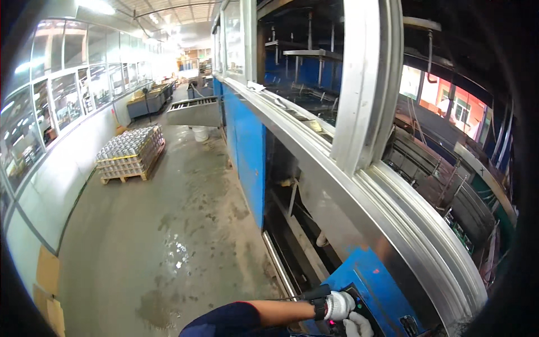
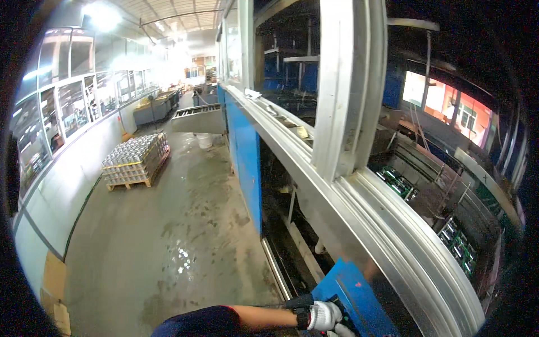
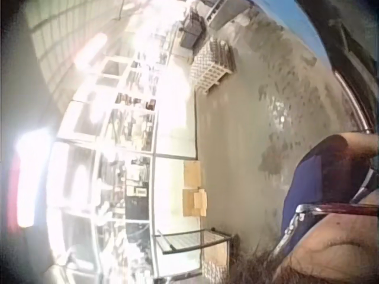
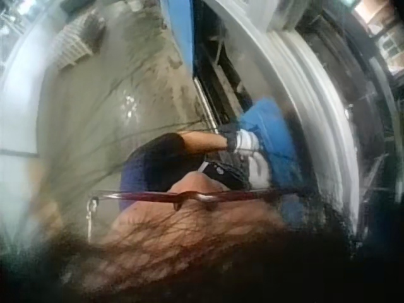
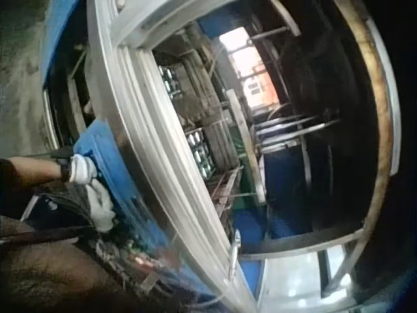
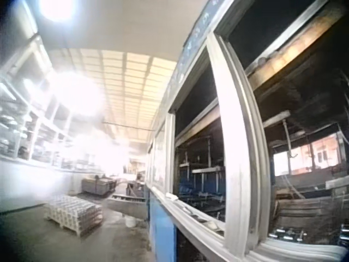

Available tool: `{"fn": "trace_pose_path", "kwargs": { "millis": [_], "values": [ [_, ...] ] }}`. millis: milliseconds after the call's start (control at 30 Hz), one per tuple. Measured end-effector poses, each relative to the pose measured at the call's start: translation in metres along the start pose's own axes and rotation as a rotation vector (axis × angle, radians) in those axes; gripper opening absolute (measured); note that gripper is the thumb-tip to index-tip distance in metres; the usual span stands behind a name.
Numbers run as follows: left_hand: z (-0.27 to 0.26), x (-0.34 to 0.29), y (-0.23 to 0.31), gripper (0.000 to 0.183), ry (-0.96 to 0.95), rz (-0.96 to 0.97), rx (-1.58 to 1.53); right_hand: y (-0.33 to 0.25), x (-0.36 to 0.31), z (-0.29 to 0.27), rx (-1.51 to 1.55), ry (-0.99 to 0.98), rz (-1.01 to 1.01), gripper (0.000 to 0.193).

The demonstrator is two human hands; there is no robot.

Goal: Clean and organize metal pistons in a fabrication facility.

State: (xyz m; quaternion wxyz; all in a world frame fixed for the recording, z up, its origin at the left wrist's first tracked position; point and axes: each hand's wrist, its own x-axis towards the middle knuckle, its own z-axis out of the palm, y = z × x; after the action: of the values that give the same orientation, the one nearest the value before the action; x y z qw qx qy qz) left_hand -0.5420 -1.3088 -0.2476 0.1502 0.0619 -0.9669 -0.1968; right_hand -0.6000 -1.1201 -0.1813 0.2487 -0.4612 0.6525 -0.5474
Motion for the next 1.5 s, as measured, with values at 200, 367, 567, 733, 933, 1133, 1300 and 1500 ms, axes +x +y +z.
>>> {"fn": "trace_pose_path", "kwargs": {
  "millis": [200,367,567,733,933,1133,1300,1500],
  "values": [
    [0.039,0.002,-0.021,0.022,0.291,0.248,0.002,-0.002,0.011,0.004,-0.212,-0.022,-0.008,0.032],
    [0.02,-0.003,-0.01,0.023,0.255,0.144,-0.084,-0.001,0.016,0.006,-0.324,-0.027,-0.005,0.035],
    [0.014,-0.003,-0.006,0.022,0.138,0.123,-0.073,-0.026,0.015,0.006,-0.183,-0.019,0.004,0.023],
    [0.02,-0.001,-0.01,0.02,0.1,0.122,-0.069,-0.017,0.01,0.01,-0.133,0.049,0.143,0.021],
    [0.025,-0.001,-0.013,0.018,0.087,0.131,-0.063,0.006,0.007,0.013,-0.088,0.126,0.086,0.024],
    [0.056,0.0,-0.025,0.016,0.24,0.189,0.037,0.015,0.008,0.014,-0.026,0.108,0.119,0.023],
    [0.033,-0.002,-0.016,0.015,0.055,0.132,-0.064,0.02,0.009,0.011,-0.013,0.097,0.162,0.023],
    [0.023,-0.003,-0.016,0.015,0.008,0.116,-0.072,-0.015,0.009,0.015,-0.045,0.097,0.216,0.025]
  ]
}}
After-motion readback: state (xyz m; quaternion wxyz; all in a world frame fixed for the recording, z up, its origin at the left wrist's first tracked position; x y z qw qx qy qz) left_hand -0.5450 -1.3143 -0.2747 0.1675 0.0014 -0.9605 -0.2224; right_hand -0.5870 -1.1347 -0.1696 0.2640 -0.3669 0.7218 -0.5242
